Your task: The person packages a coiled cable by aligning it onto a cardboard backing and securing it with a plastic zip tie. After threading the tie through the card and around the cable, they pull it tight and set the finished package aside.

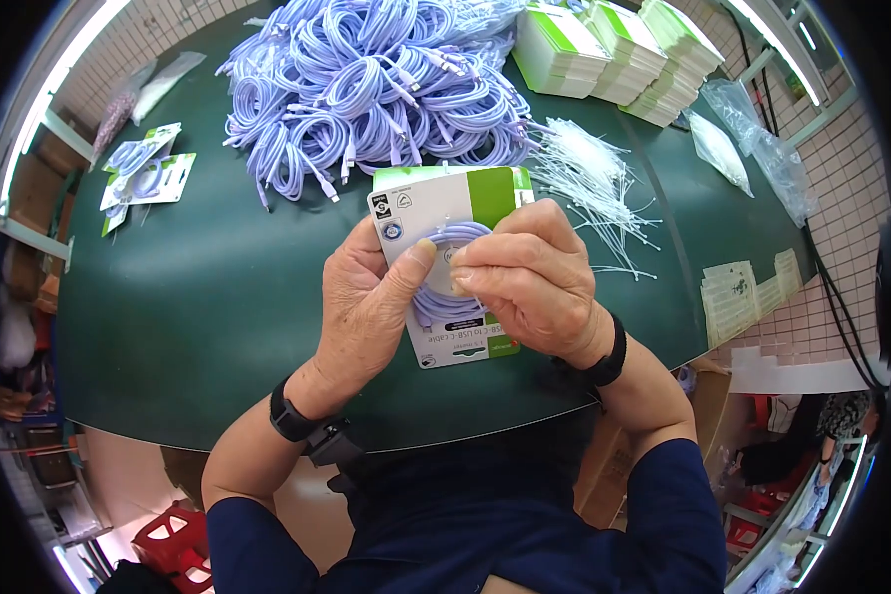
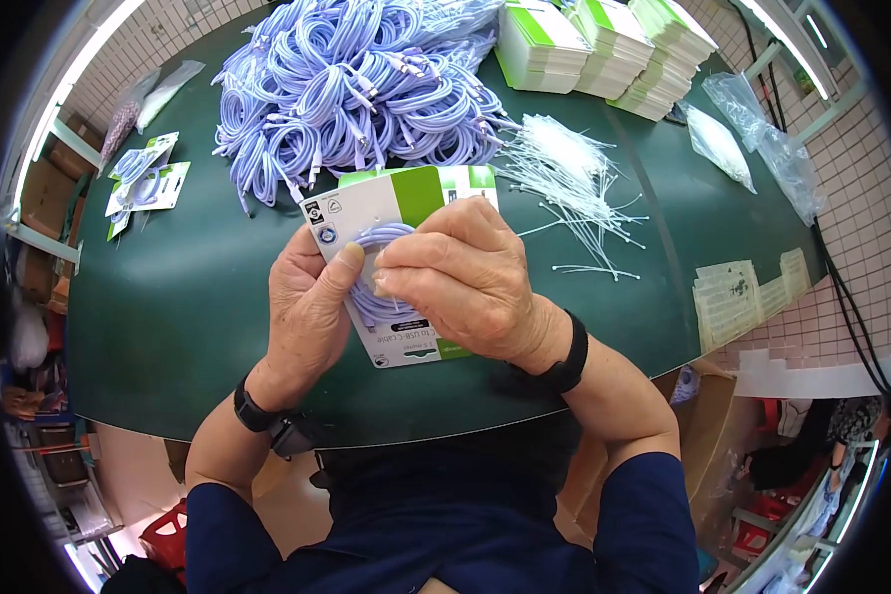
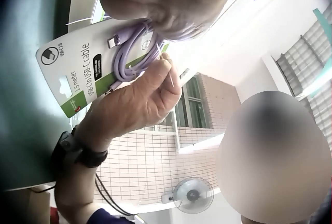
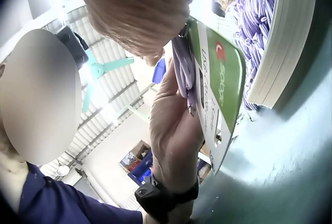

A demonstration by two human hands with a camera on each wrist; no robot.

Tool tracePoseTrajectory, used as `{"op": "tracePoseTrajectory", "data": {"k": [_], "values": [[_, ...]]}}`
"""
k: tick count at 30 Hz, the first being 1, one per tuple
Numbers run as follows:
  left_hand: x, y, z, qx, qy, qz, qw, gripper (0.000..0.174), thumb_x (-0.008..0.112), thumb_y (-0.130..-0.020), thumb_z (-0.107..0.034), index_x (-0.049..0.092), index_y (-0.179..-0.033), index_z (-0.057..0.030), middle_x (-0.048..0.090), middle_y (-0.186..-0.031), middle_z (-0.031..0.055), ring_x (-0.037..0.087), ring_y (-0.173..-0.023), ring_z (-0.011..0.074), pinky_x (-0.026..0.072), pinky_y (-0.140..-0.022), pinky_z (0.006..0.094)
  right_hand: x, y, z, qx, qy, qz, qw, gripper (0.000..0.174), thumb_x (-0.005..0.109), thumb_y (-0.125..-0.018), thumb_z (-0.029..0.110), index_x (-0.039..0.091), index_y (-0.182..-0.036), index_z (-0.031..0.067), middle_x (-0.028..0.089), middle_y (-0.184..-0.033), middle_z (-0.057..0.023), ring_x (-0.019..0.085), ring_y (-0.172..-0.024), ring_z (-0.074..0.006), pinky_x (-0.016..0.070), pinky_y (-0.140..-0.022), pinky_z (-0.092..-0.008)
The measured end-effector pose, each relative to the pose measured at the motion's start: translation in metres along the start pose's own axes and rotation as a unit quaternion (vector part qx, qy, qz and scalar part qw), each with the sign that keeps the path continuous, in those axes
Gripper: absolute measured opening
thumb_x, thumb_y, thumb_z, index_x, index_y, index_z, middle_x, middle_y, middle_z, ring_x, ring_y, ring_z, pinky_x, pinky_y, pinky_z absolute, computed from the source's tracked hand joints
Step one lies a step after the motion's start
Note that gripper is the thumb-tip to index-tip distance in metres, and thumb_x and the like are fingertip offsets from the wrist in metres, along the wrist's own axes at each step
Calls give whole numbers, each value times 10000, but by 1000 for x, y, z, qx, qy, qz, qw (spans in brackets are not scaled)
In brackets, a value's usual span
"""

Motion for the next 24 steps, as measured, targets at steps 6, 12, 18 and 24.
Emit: {"op": "tracePoseTrajectory", "data": {"k": [6,12,18,24], "values": [[-3,-3,1,-24,42,-11,999,310,679,-1033,-132,614,-1299,13,742,-1186,114,707,-1030,134,573,-908,297,-3,-1,9,1,-74,0,997,272,850,-815,56,671,-1009,123,759,-1033,-28,672,-841,-203,522,-743,-352],[-4,-4,1,-19,46,-17,999,335,681,-1027,-117,610,-1325,20,736,-1209,120,707,-1046,140,574,-927,304,-1,2,6,20,-130,-4,991,293,807,-886,64,593,-1073,136,756,-1031,-40,688,-819,-210,531,-761,-357],[-4,-5,1,-16,45,-18,999,353,683,-1024,-107,606,-1342,23,732,-1218,122,705,-1056,142,574,-940,309,-1,2,5,34,-163,-1,986,259,772,-938,86,577,-1101,139,750,-1018,-43,690,-811,-215,537,-751,-362],[-3,-5,0,-14,41,-20,999,340,683,-1021,-99,615,-1329,29,734,-1216,119,705,-1052,138,575,-932,308,0,2,7,33,-174,11,984,251,765,-945,86,576,-1103,138,747,-1020,-41,691,-804,-222,541,-760,-369]]}}
Point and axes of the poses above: each hand's wrist, its own y-axis away from the middle knuckle, its own x-axis out of the palm, z = x × y, the point moved 5 cm from there along -y, towards the middle knuckle
